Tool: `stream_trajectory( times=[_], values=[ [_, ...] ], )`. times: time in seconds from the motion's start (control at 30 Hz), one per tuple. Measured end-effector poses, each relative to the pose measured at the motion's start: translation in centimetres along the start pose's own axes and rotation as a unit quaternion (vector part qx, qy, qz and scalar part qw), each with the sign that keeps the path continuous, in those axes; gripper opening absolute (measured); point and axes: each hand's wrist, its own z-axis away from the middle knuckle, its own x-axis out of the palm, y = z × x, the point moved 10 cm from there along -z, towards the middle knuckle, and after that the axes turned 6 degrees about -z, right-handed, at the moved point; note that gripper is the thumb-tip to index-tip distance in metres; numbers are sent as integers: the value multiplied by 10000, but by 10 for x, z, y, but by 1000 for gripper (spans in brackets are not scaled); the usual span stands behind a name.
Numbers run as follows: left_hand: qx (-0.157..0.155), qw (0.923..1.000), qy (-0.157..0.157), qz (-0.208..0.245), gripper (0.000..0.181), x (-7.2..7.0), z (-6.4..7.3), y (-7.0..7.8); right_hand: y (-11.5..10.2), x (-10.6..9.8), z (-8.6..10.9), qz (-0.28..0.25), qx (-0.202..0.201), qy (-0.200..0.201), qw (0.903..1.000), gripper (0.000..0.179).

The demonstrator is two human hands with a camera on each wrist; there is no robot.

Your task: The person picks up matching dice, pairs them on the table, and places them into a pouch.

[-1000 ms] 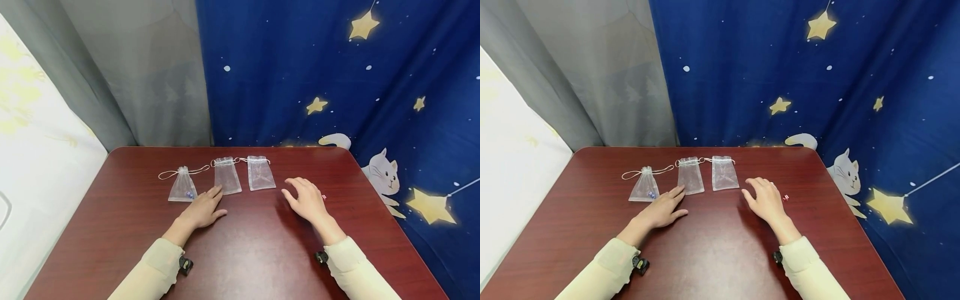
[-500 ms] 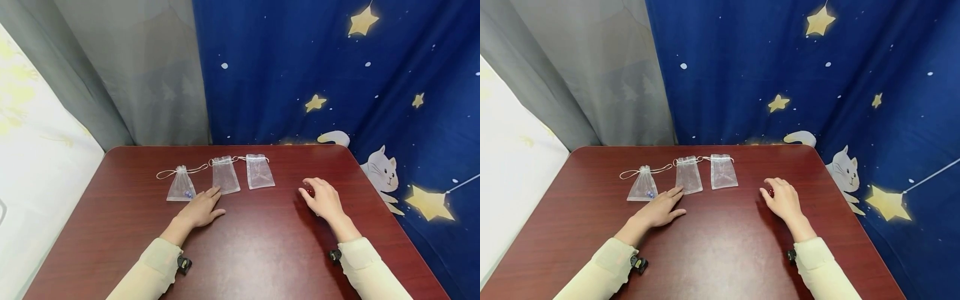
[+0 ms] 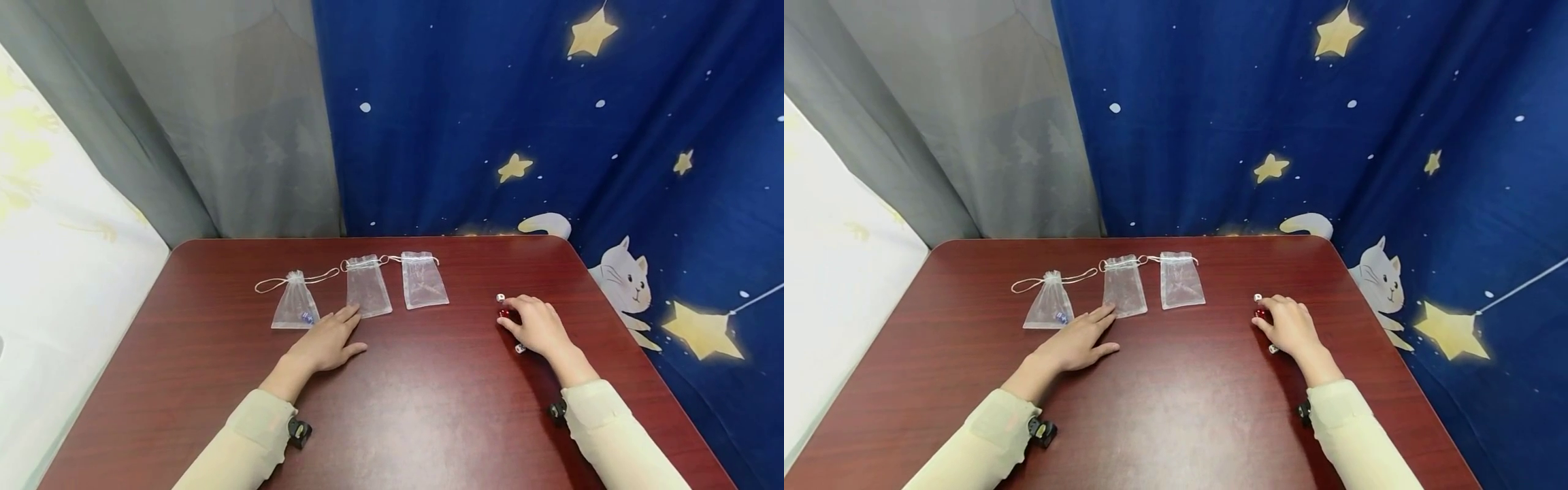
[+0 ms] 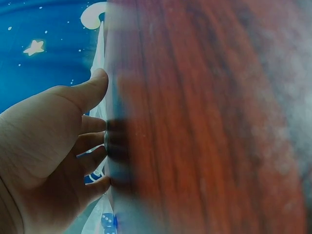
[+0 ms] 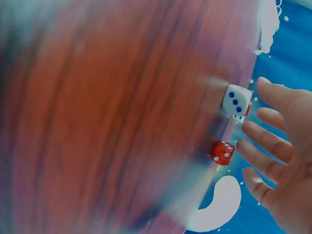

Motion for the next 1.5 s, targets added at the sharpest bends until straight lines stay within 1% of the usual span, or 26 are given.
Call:
stream_trajectory(
  times=[0.2, 0.43, 0.63, 0.73, 0.87, 1.03, 1.3, 1.5],
  values=[
    [29, 10000, 19, -4, 68, 0, 1, 0, 2, 9, -2, 58, -208, -327, 9992, 30],
    [47, 10000, -19, 36, 68, 1, 2, 2, 2, 13, -5, -16, -363, -456, 9983, 25],
    [74, 9999, -87, 110, 68, 4, 3, 3, 3, 19, -4, -20, -369, -594, 9975, 17],
    [98, 9998, -99, 110, 68, 5, 3, 4, 2, 17, -3, 4, -369, -569, 9977, 16],
    [111, 9999, -67, 108, 67, 3, 2, 4, -2, 12, -4, -31, -456, -396, 9982, 15],
    [109, 9998, -52, 141, 68, 1, 2, 3, -17, 3, -9, -141, -751, -174, 9969, 16],
    [66, 9995, -28, 307, 68, 0, 2, 1, -48, -11, -18, -635, -960, -240, 9931, 15],
    [39, 9994, -1, 355, 68, -1, 2, 0, -73, -17, -23, -732, -1287, -183, 9888, 14]
  ],
)
